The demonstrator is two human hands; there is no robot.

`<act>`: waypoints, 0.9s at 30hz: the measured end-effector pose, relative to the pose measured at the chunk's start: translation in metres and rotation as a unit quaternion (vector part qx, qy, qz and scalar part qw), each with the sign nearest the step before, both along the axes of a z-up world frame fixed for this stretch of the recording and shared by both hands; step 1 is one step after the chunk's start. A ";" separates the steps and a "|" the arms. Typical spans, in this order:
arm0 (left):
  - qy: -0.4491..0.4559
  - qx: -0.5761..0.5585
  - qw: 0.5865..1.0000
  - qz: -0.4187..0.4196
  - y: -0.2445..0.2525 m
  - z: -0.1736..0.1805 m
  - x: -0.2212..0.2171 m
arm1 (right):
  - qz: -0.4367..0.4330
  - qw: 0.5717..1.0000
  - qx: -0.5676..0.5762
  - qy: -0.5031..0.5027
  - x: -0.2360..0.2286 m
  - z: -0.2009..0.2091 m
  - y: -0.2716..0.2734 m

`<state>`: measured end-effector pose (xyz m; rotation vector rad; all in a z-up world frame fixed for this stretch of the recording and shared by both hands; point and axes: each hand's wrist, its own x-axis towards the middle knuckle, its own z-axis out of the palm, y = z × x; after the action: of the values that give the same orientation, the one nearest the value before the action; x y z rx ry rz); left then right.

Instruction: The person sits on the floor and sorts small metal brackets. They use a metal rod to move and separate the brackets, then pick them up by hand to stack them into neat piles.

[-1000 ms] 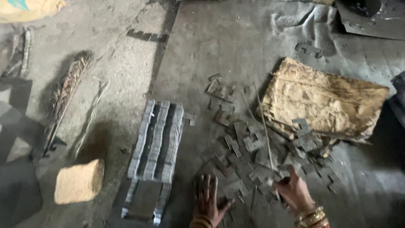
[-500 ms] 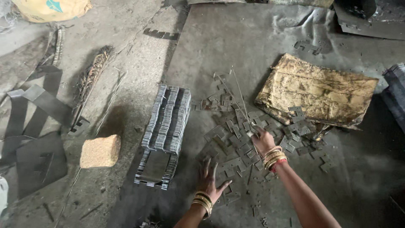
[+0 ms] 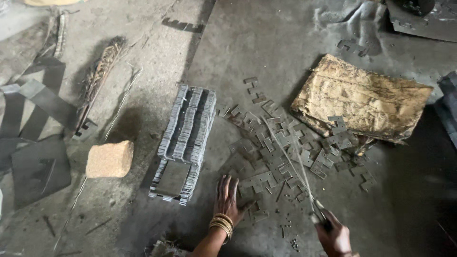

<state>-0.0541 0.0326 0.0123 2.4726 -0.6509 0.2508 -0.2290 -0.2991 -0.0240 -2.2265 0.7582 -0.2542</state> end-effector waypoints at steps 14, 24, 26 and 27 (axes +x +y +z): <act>0.087 0.051 0.995 0.020 -0.002 0.013 0.003 | 0.131 0.986 -0.080 0.061 0.099 0.067 0.043; 0.058 0.060 0.996 0.012 -0.002 0.010 0.006 | 0.012 0.997 -0.062 -0.035 0.101 0.055 0.014; 0.064 0.076 0.995 0.009 -0.005 0.011 0.007 | -0.004 0.997 -0.080 0.003 0.153 0.058 0.006; 0.064 0.063 0.996 0.012 -0.006 0.010 0.005 | -0.002 0.999 -0.037 -0.017 0.174 0.058 0.004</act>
<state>-0.0492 0.0271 0.0228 2.5921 -0.5993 0.0617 -0.0547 -0.2952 0.0336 -2.2855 0.7449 -0.3258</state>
